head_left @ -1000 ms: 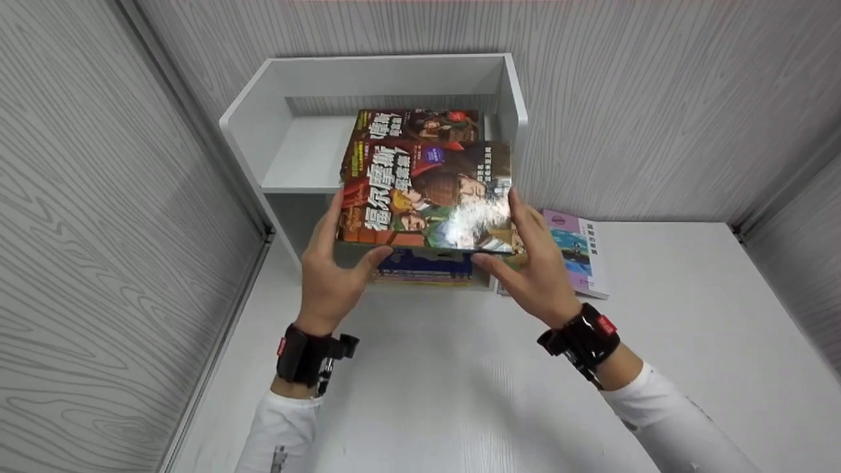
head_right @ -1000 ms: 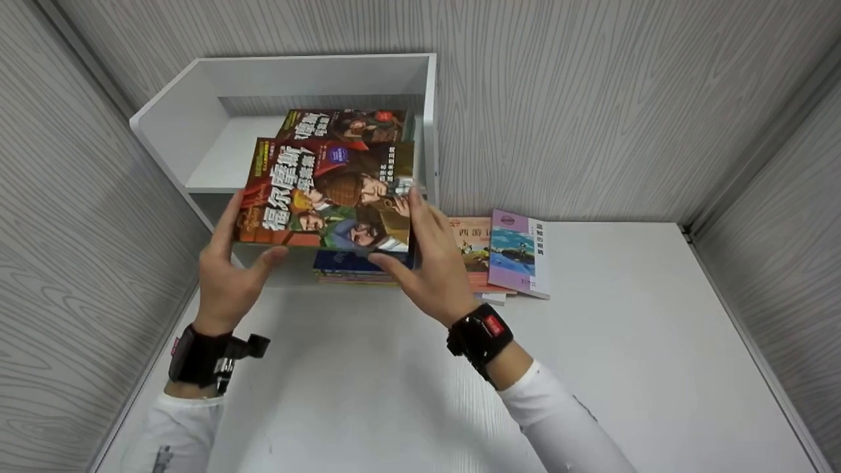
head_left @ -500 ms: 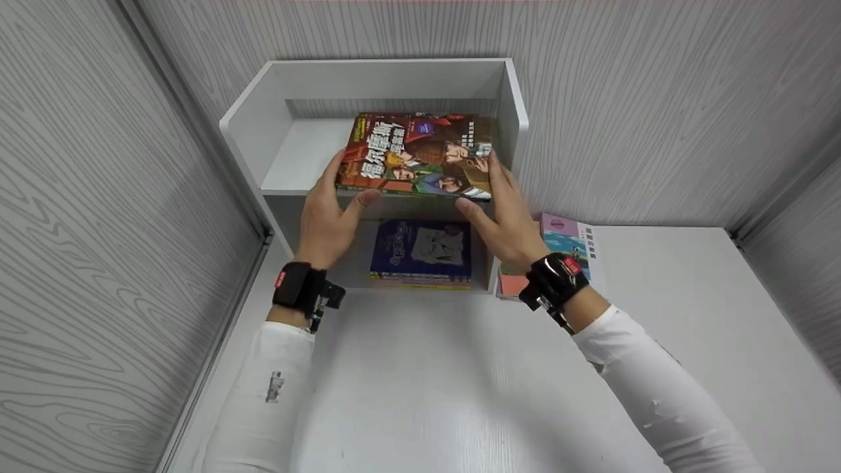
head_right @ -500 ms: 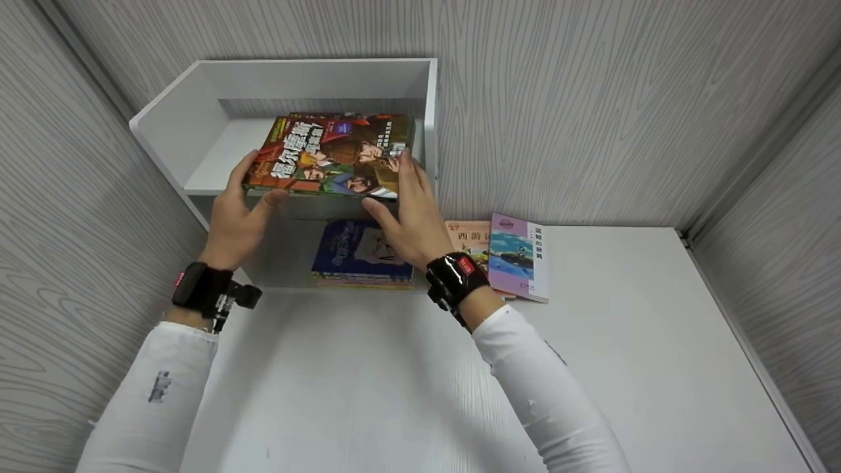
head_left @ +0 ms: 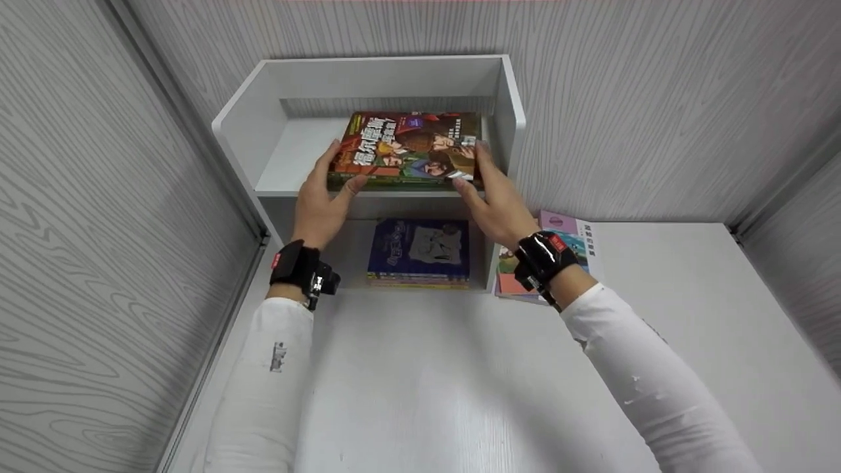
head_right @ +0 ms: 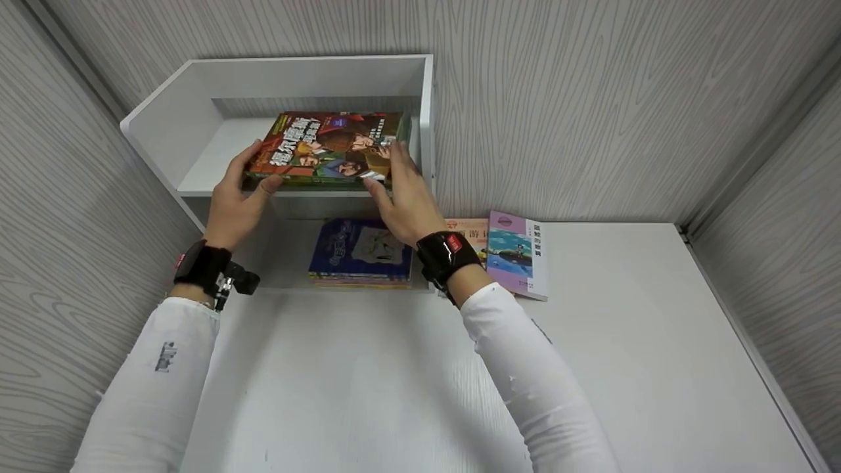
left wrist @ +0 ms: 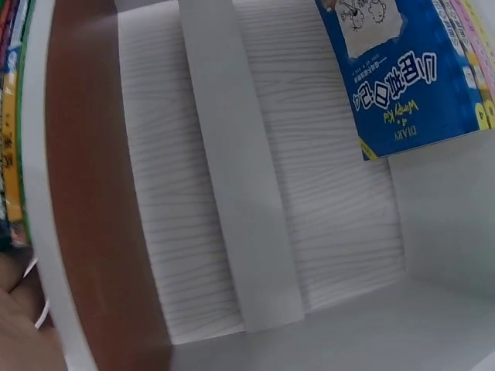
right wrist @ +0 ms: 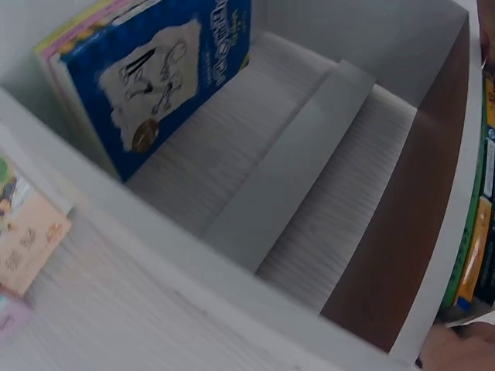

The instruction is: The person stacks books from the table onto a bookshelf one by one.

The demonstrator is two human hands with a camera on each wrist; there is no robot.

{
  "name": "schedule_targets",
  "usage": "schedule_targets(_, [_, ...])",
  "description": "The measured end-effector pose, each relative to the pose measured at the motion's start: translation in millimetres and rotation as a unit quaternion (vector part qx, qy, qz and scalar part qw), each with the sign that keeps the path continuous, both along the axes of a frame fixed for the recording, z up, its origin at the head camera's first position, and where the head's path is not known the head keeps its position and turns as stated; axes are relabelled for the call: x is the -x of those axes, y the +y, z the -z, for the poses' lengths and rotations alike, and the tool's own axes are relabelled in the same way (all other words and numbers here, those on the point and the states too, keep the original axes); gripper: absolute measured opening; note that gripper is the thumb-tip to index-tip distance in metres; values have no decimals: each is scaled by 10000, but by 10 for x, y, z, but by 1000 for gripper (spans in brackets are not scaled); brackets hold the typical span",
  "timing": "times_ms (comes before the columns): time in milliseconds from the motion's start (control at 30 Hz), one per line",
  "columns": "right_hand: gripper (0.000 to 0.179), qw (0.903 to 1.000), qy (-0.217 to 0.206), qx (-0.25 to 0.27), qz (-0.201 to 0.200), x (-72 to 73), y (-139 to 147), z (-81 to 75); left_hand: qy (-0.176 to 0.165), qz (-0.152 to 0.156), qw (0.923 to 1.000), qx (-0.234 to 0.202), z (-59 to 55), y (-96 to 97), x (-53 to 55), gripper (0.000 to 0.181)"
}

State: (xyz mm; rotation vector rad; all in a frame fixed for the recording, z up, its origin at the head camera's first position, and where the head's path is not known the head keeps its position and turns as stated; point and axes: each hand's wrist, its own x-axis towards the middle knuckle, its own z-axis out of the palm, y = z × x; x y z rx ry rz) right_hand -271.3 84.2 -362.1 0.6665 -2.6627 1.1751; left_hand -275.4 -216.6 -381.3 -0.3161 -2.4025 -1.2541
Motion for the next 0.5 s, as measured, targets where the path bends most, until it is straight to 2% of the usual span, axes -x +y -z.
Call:
schedule_targets(200, [69, 9995, 189, -191, -149, -18, -5, 20, 32, 196, 9998, 69, 21, -87, -47, 83])
schedule_targets(400, [67, 9991, 365, -231, 47, -46, -37, 29, -106, 199, 9997, 133, -13, -109, -87, 63])
schedule_targets(500, [64, 9981, 528, -263, 180, -56, -55, 61, -182, 150, 9996, 154, 1, -102, -82, 60])
